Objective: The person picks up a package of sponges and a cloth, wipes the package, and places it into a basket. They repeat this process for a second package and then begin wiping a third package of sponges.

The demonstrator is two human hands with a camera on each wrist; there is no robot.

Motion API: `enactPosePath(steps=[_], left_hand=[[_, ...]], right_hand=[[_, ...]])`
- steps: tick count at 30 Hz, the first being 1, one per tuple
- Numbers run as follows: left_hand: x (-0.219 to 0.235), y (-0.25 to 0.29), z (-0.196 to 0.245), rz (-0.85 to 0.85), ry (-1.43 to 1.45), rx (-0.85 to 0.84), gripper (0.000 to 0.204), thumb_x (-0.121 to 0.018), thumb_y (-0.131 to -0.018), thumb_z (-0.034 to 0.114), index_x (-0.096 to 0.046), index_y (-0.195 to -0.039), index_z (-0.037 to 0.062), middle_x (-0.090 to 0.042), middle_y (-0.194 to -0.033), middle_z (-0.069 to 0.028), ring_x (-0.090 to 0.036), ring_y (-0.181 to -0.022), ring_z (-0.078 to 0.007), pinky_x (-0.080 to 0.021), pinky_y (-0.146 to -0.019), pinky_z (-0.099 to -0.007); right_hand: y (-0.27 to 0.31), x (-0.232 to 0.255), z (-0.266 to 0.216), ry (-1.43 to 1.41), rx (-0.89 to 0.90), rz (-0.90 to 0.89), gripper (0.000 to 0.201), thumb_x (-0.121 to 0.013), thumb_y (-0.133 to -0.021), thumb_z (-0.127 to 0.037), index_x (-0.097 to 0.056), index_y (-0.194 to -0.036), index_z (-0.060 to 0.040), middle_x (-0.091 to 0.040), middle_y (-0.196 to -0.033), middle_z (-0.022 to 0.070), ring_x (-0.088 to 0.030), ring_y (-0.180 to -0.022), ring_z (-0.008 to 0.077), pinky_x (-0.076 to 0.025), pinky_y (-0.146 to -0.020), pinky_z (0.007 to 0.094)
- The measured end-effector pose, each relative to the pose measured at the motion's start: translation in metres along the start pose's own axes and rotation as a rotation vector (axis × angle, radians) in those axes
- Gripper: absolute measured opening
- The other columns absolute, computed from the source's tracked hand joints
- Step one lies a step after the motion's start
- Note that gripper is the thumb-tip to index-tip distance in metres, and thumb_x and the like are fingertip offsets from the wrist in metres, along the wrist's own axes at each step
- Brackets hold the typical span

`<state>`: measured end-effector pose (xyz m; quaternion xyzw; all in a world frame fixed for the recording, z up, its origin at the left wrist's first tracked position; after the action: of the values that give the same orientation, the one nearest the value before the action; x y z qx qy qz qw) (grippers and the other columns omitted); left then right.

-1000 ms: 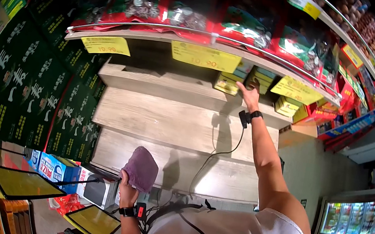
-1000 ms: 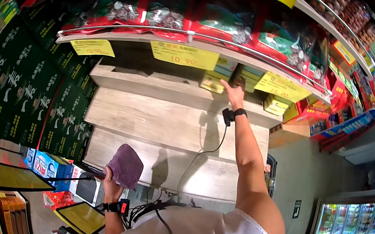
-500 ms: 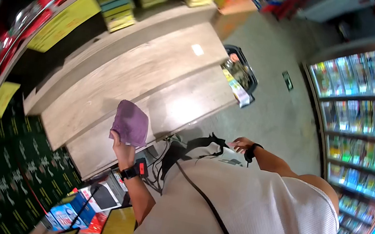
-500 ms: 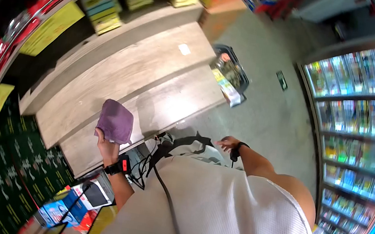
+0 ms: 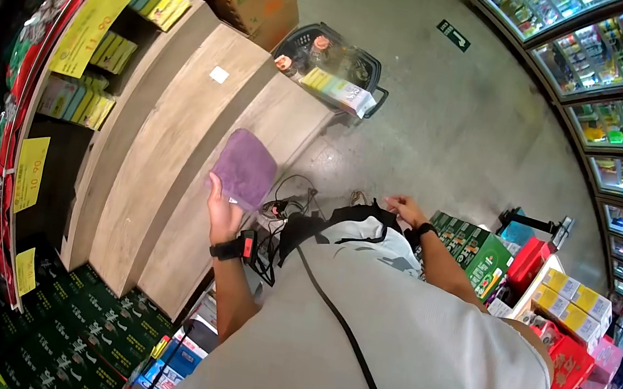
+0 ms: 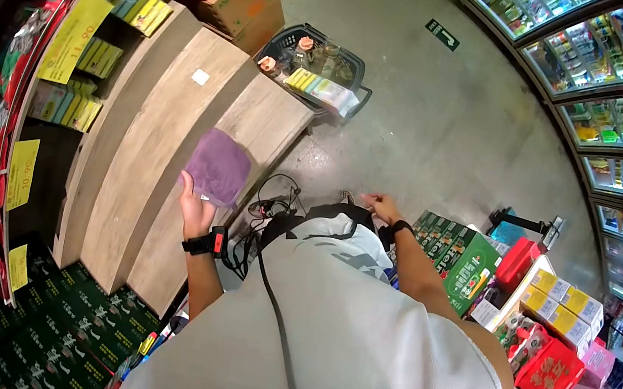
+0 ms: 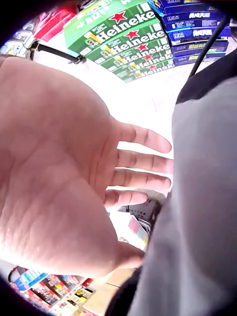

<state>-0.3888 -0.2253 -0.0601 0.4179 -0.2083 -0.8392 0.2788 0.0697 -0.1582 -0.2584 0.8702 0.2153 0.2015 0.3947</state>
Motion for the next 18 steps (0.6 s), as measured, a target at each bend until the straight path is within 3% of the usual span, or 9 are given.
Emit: enactPosePath(steps=[2,4,11,15,17,18], left_hand=[[-0.023,0.0,-0.024,-0.123,-0.023,-0.043,0.062,-0.036,-0.101,0.049,-0.041,-0.139,0.0003,-0.047,-0.141,-0.013,-0.046,-0.129,-0.0292,-0.034,-0.11,-0.0462],[-0.043,0.005,-0.044,-0.09,-0.03,-0.049,0.062,-0.036,-0.101,0.049,-0.041,-0.139,0.0005,-0.047,-0.141,-0.0127,-0.046,-0.128,-0.0292,-0.035,-0.109,-0.0458],[-0.103,0.008,-0.075,-0.096,-0.013,-0.113,0.059,-0.036,-0.101,0.048,-0.044,-0.137,0.0009,-0.05,-0.139,-0.0132,-0.047,-0.127,-0.0293,-0.035,-0.109,-0.0464],[-0.123,0.004,-0.074,-0.051,-0.002,-0.113,0.06,-0.037,-0.101,0.048,-0.045,-0.137,0.0012,-0.049,-0.139,-0.0141,-0.047,-0.127,-0.0294,-0.035,-0.109,-0.0467],[-0.134,-0.003,-0.083,-0.048,0.092,-0.084,0.057,-0.04,-0.1,0.047,-0.047,-0.135,0.0016,-0.051,-0.137,-0.0136,-0.048,-0.126,-0.029,-0.036,-0.108,-0.0468],[-0.138,-0.009,-0.078,-0.059,0.168,-0.068,0.055,-0.043,-0.099,0.046,-0.049,-0.133,0.002,-0.052,-0.136,-0.0131,-0.049,-0.125,-0.0286,-0.036,-0.108,-0.0468]], right_hand=[[-0.007,0.033,0.018,-0.11,-0.1,0.041,0.053,-0.069,-0.083,-0.051,-0.064,-0.108,-0.0052,-0.065,-0.088,0.0028,-0.059,-0.075,0.0129,-0.047,-0.063,0.029],[-0.022,0.064,0.043,-0.081,-0.143,0.054,0.051,-0.07,-0.082,-0.05,-0.064,-0.106,-0.0055,-0.066,-0.088,0.0042,-0.06,-0.073,0.014,-0.048,-0.062,0.0294],[-0.082,0.134,0.043,-0.123,-0.066,0.028,0.04,-0.07,-0.085,-0.041,-0.063,-0.099,-0.0042,-0.067,-0.083,0.0057,-0.064,-0.065,0.0157,-0.05,-0.057,0.0305],[-0.125,0.15,-0.023,-0.171,0.032,0.041,0.035,-0.068,-0.087,-0.037,-0.064,-0.095,-0.0038,-0.067,-0.082,0.0046,-0.063,-0.064,0.0151,-0.05,-0.057,0.0295],[-0.143,0.152,-0.046,-0.266,0.113,-0.034,0.033,-0.068,-0.088,-0.035,-0.064,-0.094,-0.0031,-0.066,-0.08,0.0037,-0.063,-0.064,0.0142,-0.049,-0.056,0.0268],[-0.21,0.162,-0.004,-0.401,0.247,-0.399,0.034,-0.068,-0.089,-0.035,-0.064,-0.096,-0.002,-0.066,-0.081,0.0046,-0.063,-0.065,0.0141,-0.048,-0.054,0.025]])
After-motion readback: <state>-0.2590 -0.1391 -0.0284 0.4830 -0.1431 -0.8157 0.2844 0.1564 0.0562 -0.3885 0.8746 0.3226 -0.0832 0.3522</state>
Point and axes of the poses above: each hand's wrist, its own y-axis away from the middle knuckle, its own x-axis out of the back of the hand, z = x × y, the point moved 1 cm from there along -y, towards the middle knuckle
